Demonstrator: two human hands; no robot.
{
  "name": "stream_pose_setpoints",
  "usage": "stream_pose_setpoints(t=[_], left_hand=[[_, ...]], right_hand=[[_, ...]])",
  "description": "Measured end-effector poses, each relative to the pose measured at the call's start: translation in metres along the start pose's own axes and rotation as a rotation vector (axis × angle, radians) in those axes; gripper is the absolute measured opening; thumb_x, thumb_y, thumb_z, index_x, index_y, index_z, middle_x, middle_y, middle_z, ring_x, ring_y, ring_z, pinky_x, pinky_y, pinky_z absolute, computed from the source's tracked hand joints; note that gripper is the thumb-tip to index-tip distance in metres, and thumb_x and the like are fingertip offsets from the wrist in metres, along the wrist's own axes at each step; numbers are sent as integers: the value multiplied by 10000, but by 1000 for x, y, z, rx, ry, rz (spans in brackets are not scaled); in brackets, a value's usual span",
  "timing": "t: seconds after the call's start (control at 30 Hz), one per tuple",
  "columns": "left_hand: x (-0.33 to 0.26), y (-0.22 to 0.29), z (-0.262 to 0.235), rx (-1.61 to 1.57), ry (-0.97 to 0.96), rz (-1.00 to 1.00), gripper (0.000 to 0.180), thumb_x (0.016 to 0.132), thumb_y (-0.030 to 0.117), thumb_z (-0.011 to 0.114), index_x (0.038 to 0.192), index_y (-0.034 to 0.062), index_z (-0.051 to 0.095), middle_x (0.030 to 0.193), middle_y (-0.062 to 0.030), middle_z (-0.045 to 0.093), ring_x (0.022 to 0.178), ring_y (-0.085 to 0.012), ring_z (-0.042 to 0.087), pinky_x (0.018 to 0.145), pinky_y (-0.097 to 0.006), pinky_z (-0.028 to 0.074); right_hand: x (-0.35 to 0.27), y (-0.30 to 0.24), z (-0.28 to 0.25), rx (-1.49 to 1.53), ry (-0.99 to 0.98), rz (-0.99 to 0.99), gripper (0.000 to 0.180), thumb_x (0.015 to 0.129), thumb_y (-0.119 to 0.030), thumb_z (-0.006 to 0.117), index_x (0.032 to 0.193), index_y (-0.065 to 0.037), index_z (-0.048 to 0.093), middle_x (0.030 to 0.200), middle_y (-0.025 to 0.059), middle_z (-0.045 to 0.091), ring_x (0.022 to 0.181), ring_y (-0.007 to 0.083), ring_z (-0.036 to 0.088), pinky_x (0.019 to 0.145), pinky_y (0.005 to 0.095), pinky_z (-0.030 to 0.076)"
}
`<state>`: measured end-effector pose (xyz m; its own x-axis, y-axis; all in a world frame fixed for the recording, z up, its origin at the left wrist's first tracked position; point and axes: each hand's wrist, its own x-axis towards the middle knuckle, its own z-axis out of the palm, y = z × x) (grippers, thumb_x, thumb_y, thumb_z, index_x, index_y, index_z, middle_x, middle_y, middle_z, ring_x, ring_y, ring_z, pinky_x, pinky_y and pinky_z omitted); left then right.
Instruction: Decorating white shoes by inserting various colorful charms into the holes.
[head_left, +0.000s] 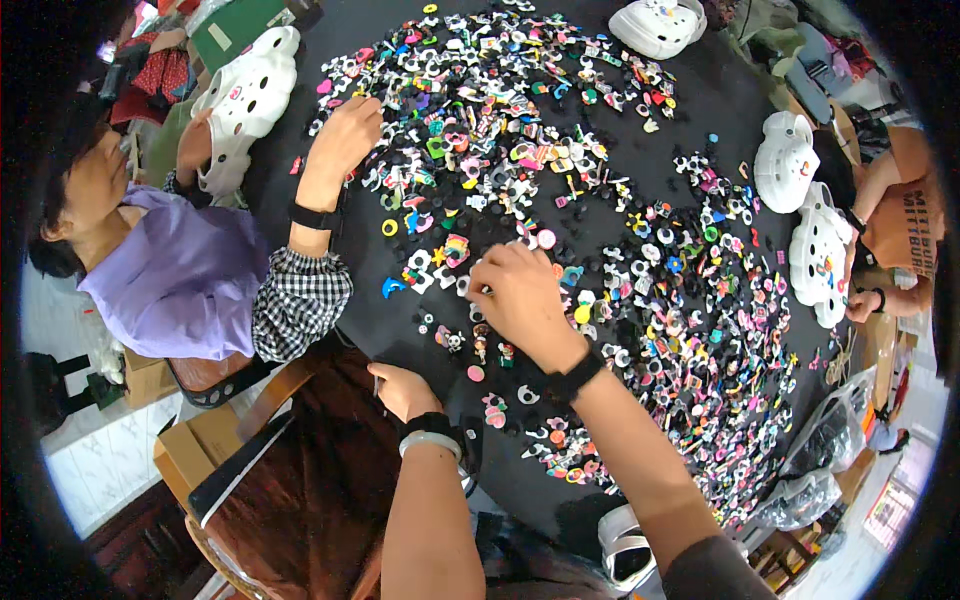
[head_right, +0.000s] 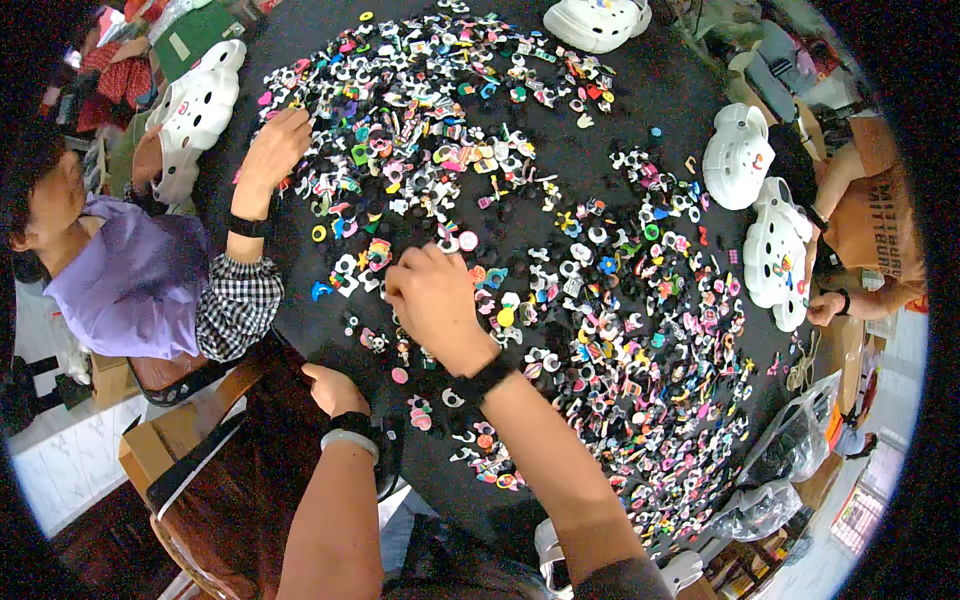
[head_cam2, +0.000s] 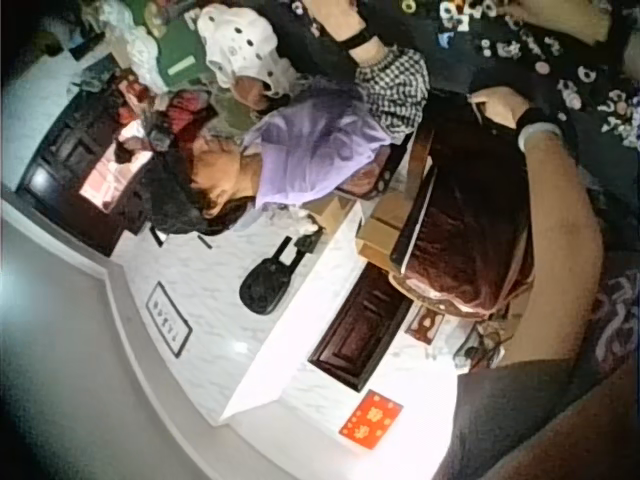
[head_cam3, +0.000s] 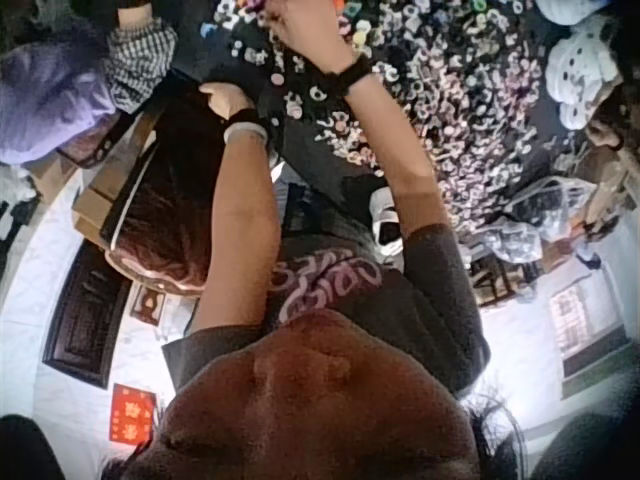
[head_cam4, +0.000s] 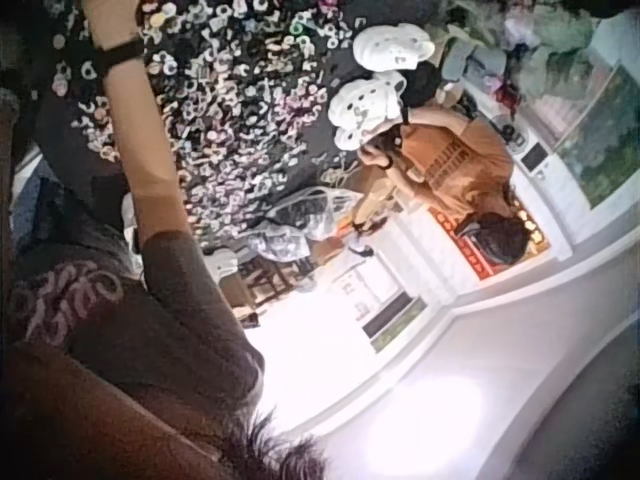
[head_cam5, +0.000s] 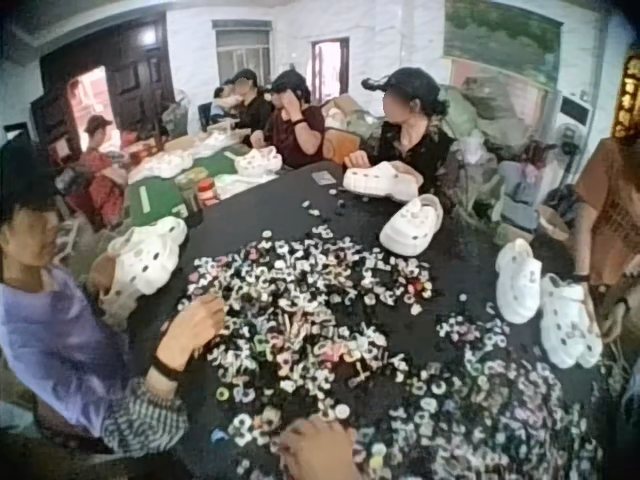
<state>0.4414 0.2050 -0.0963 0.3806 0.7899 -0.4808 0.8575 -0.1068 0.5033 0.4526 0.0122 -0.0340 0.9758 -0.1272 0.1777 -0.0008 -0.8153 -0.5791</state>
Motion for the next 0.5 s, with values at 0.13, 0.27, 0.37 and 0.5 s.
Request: stream_pose_setpoints(t=[0.13,0.27,0.37,0.5], left_hand=[[1,1,-1,19,-23,7,775,990,537,242,1091,-125,632,1170,-312,601,1069,-438,592,940,-457,460],[7,0,0,108,-10,17,783,988,540,241,1090,-135,626,1168,-319,599,1069,-443,591,954,-454,453],[-1,5,3,21,10,-39,787,989,538,235,1075,-137,630,1155,-327,601,1060,-449,592,960,-456,450],[2,0,0,33,-50,-44,821,941,600,276,1209,-119,566,1207,-211,624,1029,-361,621,905,-427,479]], right_hand=[[-15,-2,-16,59,66,62,112,694,-163,748,747,-132,654,832,10,599,890,212,569,758,373,412],[-9,2,-18,29,108,91,124,697,-174,751,798,-139,687,842,13,606,900,215,573,768,376,412],[1,2,-11,-20,124,45,137,690,-182,754,808,-142,699,838,14,606,888,215,575,764,376,414],[7,-1,12,-186,13,-9,148,680,-200,759,799,-135,701,831,16,608,882,206,574,757,372,418]])
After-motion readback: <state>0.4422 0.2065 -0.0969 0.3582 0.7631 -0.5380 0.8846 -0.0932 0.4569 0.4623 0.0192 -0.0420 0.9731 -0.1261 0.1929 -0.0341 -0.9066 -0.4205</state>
